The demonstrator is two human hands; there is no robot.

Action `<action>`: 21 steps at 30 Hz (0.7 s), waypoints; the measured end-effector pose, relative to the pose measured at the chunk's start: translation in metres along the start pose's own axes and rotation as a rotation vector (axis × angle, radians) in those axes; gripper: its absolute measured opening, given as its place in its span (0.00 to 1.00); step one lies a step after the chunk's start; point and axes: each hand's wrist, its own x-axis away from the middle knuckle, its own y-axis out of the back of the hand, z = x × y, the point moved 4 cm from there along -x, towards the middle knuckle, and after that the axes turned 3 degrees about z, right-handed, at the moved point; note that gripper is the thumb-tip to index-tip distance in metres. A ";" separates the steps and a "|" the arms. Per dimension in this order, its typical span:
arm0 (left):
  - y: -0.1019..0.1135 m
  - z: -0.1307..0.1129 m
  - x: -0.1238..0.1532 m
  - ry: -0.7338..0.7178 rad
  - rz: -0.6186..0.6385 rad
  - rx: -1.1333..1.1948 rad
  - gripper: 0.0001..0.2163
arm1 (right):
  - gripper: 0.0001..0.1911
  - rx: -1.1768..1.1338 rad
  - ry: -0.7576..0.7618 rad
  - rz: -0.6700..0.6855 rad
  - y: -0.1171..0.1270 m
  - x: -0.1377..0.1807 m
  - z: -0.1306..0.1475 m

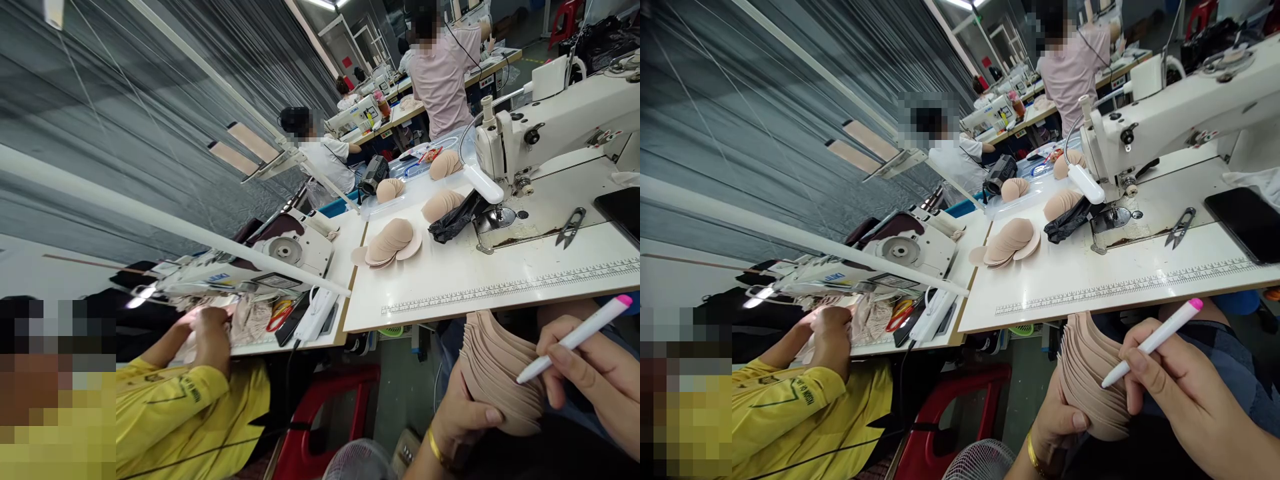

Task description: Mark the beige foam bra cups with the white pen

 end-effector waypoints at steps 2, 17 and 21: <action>-0.001 -0.001 0.000 0.004 -0.001 -0.009 0.48 | 0.19 0.018 0.012 -0.013 0.002 0.000 0.000; -0.005 -0.002 -0.001 0.012 0.002 0.034 0.42 | 0.22 -0.084 -0.097 -0.040 0.006 0.001 -0.007; -0.006 -0.003 0.000 0.013 -0.002 0.008 0.46 | 0.18 0.001 -0.043 0.010 0.002 0.003 -0.005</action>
